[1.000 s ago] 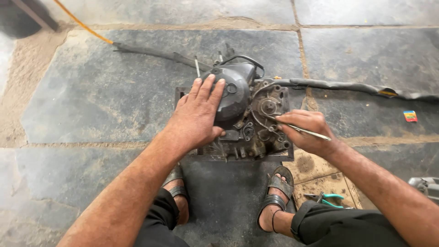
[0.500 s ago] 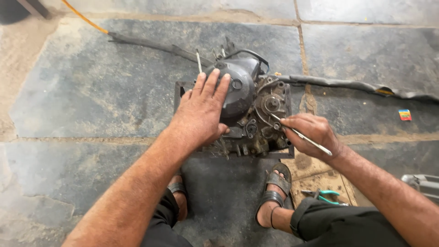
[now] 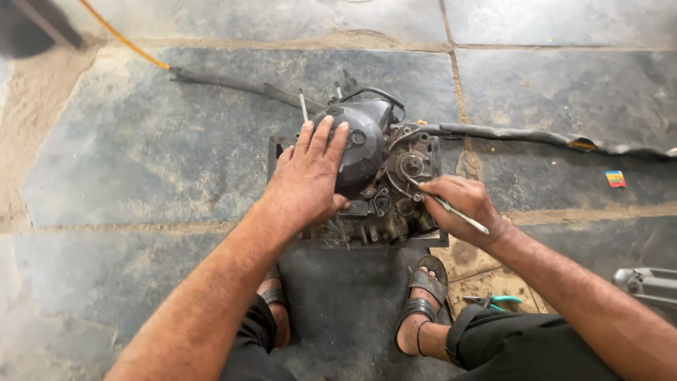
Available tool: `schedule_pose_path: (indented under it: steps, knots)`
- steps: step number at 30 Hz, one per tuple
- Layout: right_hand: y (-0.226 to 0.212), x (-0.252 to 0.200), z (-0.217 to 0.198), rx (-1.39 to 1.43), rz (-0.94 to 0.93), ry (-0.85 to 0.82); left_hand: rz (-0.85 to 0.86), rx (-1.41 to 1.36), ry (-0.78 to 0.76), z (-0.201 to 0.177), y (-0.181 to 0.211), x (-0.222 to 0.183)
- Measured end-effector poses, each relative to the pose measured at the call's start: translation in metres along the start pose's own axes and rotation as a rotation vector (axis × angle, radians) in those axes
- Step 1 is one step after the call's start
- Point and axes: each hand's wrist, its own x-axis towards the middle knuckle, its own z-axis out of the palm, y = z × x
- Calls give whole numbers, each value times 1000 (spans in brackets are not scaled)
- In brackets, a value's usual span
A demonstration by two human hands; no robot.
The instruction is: Repairing or inspecting a motorcycle engine on the floor of a service bay.
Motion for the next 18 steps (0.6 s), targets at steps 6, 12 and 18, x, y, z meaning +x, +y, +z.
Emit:
schedule_pose_path:
  steps: [6,12,18]
  knots:
    - [16,-2,13,31,170,-39,11,40,46,7,-1,1]
    - [12,3,19,47,58,56,-23,46,48,4,2,0]
    - [5,10,19,78,128,53,-75,62,-19,3,4,-1]
